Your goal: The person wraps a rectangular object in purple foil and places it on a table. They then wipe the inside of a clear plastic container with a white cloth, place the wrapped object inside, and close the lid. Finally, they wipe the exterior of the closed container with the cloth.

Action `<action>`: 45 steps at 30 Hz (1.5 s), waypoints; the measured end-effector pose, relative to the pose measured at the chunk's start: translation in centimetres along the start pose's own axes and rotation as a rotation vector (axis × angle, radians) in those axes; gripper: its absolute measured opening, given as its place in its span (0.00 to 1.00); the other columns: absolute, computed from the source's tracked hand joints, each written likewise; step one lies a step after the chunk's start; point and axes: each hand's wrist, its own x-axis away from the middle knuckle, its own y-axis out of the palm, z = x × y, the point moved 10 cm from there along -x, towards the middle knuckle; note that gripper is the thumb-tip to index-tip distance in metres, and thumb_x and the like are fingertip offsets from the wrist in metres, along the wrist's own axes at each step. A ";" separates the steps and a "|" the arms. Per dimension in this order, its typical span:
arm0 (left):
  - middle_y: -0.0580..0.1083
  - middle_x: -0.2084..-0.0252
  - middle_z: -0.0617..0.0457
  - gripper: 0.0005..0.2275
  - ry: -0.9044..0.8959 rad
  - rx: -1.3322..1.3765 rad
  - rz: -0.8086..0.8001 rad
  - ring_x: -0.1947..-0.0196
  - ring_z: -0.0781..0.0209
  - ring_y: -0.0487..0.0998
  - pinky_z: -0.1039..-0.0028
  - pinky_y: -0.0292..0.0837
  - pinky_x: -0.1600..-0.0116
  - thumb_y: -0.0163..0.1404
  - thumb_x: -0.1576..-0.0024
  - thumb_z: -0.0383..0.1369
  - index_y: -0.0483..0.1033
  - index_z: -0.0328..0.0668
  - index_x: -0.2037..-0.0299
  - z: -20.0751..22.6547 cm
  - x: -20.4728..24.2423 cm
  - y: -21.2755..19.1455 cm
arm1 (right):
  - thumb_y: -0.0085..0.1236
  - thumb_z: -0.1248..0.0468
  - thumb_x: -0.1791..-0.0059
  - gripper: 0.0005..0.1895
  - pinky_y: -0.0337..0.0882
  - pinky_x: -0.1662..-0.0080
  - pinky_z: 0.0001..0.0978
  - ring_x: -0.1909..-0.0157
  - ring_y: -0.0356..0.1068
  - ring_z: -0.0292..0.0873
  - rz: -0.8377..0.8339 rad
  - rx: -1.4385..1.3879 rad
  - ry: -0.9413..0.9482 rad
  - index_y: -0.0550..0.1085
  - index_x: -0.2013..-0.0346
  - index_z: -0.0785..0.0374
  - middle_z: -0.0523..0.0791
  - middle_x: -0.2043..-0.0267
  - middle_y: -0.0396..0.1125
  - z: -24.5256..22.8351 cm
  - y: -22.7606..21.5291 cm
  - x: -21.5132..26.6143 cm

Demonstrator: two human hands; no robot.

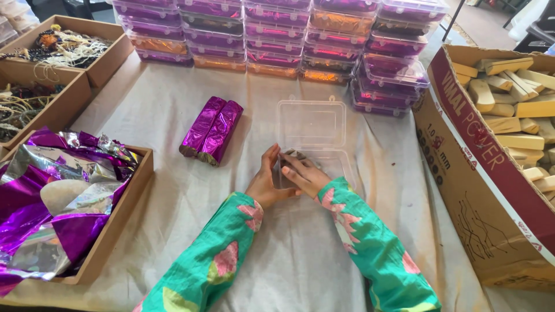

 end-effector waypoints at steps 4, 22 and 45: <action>0.51 0.23 0.33 0.60 -0.017 -0.069 -0.026 0.22 0.40 0.51 0.58 0.50 0.24 0.73 0.61 0.38 0.35 0.37 0.25 -0.1 0.4 0.1 | 0.34 0.33 0.47 0.40 0.61 0.35 0.42 0.35 0.66 0.50 -0.147 -0.353 0.077 0.65 0.31 0.55 0.53 0.40 0.69 0.5 -0.1 0.1; 0.56 0.26 0.31 0.56 -0.092 -0.165 -0.062 0.24 0.40 0.56 0.60 0.55 0.27 0.69 0.56 0.48 0.40 0.40 0.25 1.4 0.9 -0.2 | 0.47 0.42 0.50 0.26 0.74 0.57 0.36 0.64 0.79 0.43 -0.184 0.156 0.347 0.80 0.52 0.55 0.47 0.70 0.79 7.4 -5.6 1.6; 0.59 0.27 0.36 0.52 0.102 -0.176 -0.021 0.28 0.42 0.64 0.63 0.62 0.28 0.69 0.56 0.40 0.45 0.37 0.25 -0.4 0.5 0.4 | 0.37 0.40 0.46 0.30 0.53 0.33 0.52 0.32 0.54 0.58 -0.102 0.338 -0.094 0.74 0.42 0.53 0.48 0.34 0.57 -1.0 1.0 1.2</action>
